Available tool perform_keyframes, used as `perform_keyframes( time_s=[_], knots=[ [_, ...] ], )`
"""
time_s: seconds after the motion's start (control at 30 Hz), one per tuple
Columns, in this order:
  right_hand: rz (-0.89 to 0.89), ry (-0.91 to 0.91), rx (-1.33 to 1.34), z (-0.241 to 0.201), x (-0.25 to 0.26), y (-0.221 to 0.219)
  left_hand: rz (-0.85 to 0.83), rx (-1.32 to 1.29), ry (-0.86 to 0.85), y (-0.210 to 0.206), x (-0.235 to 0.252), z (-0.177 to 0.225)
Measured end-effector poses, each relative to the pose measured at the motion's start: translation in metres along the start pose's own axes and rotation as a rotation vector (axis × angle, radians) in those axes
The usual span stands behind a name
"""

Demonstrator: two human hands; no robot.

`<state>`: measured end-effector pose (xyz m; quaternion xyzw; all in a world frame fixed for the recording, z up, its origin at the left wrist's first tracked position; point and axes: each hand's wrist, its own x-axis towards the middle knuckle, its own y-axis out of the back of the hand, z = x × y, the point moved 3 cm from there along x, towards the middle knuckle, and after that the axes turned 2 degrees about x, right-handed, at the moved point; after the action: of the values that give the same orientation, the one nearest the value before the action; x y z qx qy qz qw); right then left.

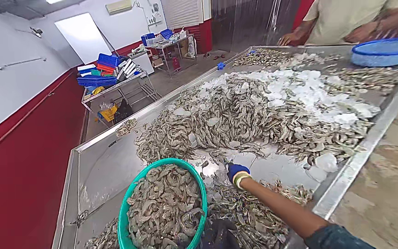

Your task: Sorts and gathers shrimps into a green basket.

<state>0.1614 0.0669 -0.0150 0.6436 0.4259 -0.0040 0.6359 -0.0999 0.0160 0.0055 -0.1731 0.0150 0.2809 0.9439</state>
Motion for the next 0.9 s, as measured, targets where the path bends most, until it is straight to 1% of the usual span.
perform_keyframes(
  time_s=[0.03, 0.1, 0.13, 0.2, 0.27, 0.3, 0.33, 0.37, 0.47, 0.5, 0.57, 0.6, 0.63, 0.7, 0.73, 0.77, 0.83, 0.87, 0.9],
  knots=[
    [0.002, 0.003, 0.026, -0.001, -0.001, -0.009, 0.026, 0.041, 0.016, -0.002, 0.002, 0.001],
    [-0.054, 0.081, 0.001, -0.004, -0.018, -0.023, 0.093, 0.146, 0.036, -0.006, 0.006, 0.003],
    [-0.096, 0.137, -0.047, -0.005, -0.028, -0.029, 0.148, 0.253, 0.029, -0.008, 0.009, 0.007],
    [-0.155, 0.268, -0.163, 0.001, -0.044, -0.033, 0.225, 0.602, -0.054, -0.010, 0.021, 0.005],
    [-0.143, 0.403, -0.185, 0.007, -0.063, -0.025, 0.231, 0.896, -0.084, -0.012, 0.044, -0.001],
    [-0.133, 0.447, -0.173, 0.009, -0.079, -0.019, 0.238, 0.976, -0.116, -0.015, 0.056, -0.004],
    [-0.127, 0.465, -0.154, 0.009, -0.096, -0.014, 0.245, 1.023, -0.111, -0.020, 0.066, -0.004],
    [-0.111, 0.468, -0.138, 0.010, -0.110, -0.011, 0.247, 1.062, -0.063, -0.026, 0.075, -0.002],
    [0.008, 0.438, -0.197, 0.015, -0.125, -0.005, 0.230, 1.213, 0.270, -0.037, 0.091, 0.002],
    [0.048, 0.451, -0.231, 0.019, -0.124, -0.005, 0.210, 1.210, 0.335, -0.040, 0.092, 0.002],
    [0.122, 0.513, -0.270, 0.026, -0.120, -0.007, 0.097, 1.111, 0.422, -0.042, 0.094, 0.007],
    [0.151, 0.546, -0.279, 0.029, -0.118, -0.008, 0.035, 1.043, 0.435, -0.043, 0.094, 0.009],
    [0.182, 0.580, -0.278, 0.033, -0.116, -0.008, -0.011, 0.986, 0.414, -0.043, 0.094, 0.009],
    [0.226, 0.615, -0.227, 0.043, -0.110, -0.004, -0.035, 0.889, 0.386, -0.045, 0.091, 0.010],
    [0.224, 0.616, -0.169, 0.049, -0.107, 0.000, -0.025, 0.861, 0.397, -0.048, 0.089, 0.015],
    [0.183, 0.605, -0.100, 0.055, -0.101, 0.004, -0.016, 0.862, 0.405, -0.050, 0.088, 0.019],
    [0.042, 0.595, 0.118, 0.072, -0.086, 0.011, -0.006, 0.865, 0.413, -0.046, 0.088, 0.021],
    [0.009, 0.594, 0.258, 0.081, -0.078, 0.014, 0.002, 0.861, 0.421, -0.041, 0.086, 0.023],
    [0.012, 0.579, 0.334, 0.091, -0.070, 0.022, 0.016, 0.846, 0.418, -0.035, 0.086, 0.025]
  ],
)
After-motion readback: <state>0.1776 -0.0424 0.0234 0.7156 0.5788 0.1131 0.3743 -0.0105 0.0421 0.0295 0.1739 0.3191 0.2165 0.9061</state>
